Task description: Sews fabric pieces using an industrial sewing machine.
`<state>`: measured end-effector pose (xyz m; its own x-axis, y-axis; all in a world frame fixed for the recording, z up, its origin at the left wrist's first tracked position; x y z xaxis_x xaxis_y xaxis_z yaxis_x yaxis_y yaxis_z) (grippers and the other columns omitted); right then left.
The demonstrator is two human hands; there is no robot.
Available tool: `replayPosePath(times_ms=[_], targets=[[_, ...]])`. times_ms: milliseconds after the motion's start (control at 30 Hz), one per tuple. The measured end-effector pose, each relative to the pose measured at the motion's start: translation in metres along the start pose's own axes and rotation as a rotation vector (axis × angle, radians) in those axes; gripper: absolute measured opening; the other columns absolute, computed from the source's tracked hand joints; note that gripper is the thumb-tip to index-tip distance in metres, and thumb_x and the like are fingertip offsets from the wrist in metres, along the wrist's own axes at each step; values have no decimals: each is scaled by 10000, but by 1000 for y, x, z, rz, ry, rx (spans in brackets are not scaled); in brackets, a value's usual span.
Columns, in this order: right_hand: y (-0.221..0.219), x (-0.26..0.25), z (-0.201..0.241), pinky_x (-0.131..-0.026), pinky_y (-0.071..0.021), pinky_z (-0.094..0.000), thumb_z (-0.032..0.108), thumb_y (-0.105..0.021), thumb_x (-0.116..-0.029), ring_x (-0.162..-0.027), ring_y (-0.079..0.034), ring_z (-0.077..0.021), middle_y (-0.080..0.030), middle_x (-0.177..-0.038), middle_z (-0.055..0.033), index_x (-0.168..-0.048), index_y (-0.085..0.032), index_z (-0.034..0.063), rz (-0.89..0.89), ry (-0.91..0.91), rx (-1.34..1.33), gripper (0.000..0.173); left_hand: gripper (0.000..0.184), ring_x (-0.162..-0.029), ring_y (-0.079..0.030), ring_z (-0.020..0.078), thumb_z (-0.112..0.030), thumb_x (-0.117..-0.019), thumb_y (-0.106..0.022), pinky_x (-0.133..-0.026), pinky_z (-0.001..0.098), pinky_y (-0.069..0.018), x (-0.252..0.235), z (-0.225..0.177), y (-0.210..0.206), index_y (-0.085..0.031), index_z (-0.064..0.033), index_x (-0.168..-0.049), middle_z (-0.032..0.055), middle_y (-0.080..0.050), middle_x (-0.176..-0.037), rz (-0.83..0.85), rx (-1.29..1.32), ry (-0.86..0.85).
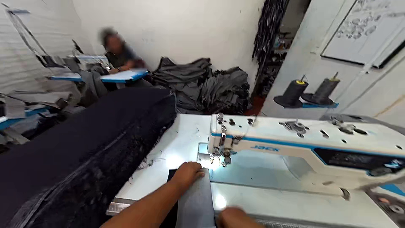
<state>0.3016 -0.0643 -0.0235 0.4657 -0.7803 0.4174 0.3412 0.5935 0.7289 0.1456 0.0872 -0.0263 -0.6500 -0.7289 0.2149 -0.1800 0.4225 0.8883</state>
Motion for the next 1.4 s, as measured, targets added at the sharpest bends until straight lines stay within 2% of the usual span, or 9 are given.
replayPosePath(times_ms=[67,133,200,267,367,700,1100,1167,1400], targets=[[16,-9,-13,-997,-464,-613,363,-624,-998,-1173,-629,-406,-693,-1192,-197,-1120,-734,20,-258,-18,63,380,427,-1249,-597,402,-311,-1103,-471,-1093,555,-416,-6,-13,-1,-635,45,-1272,248,-658,-1249,41,-44,-32],[22,-20,-28,-1176,-240,-659,439,-628,-987,-1470,-402,-364,-548,-1518,-80,-1385,-651,139,-349,12,102,499,408,-1231,-595,384,-315,-1096,-490,-1075,549,-411,-14,-24,4,-655,30,-1238,222,-664,-1227,62,-93,22],[22,-30,-38,-1193,31,-714,591,-566,-976,-1591,-99,-329,-301,-1683,8,-1574,-436,211,-262,-39,99,720,407,-1245,-575,360,-332,-1092,-497,-1074,535,-388,-18,-30,7,-655,7,-1250,196,-656,-1253,67,-92,127],[26,-36,-42,-1174,93,-723,685,-577,-920,-1598,0,-317,-202,-1714,40,-1624,-325,222,-219,-95,101,880,405,-1242,-586,332,-350,-1091,-498,-1083,515,-379,-23,-27,0,-667,-18,-1249,170,-671,-1256,-12,-26,172],[34,-46,-46,-1170,90,-728,717,-587,-893,-1599,-5,-314,-206,-1713,47,-1627,-315,222,-230,-124,92,926,394,-1214,-609,302,-347,-1092,-495,-1071,489,-398,-36,-15,-7,-689,-31,-1226,145,-692,-1231,-110,5,127],[45,-62,-47,-1170,84,-732,715,-591,-894,-1598,-29,-318,-238,-1703,59,-1619,-334,231,-261,-162,90,909,390,-1241,-601,282,-332,-1089,-502,-1088,464,-393,-56,-4,5,-688,-28,-1249,135,-690,-1255,-110,-14,83],[38,-62,-51,-1167,53,-745,721,-569,-900,-1592,-80,-336,-300,-1681,61,-1587,-411,231,-324,-122,90,858,412,-1255,-584,330,-298,-1098,-462,-1093,498,-371,-66,-3,17,-662,38,-1226,206,-664,-1256,-82,-47,57],[38,-61,-51,-1163,50,-750,700,-565,-917,-1591,-88,-337,-316,-1674,63,-1579,-426,239,-323,-109,88,819,371,-1288,-579,341,-233,-1083,-473,-1107,523,-374,-77,2,19,-653,32,-1268,206,-658,-1303,-125,-67,56],[38,-60,-53,-1178,40,-732,679,-564,-931,-1590,-109,-328,-343,-1662,69,-1571,-440,243,-326,-91,72,784,271,-1189,-625,345,-163,-1027,-577,-1066,541,-402,-102,11,24,-707,-2,-1202,167,-707,-1190,-303,-98,43]])
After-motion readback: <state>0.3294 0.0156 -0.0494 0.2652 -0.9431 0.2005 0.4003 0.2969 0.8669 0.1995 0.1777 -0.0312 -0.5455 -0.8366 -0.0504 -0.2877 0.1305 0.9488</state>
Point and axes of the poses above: each hand's wrist, its own x-axis away from the middle knuckle, its own y-axis out of the back of the hand, z = x × y, the point moved 2 cm from there along -x, towards the middle knuckle
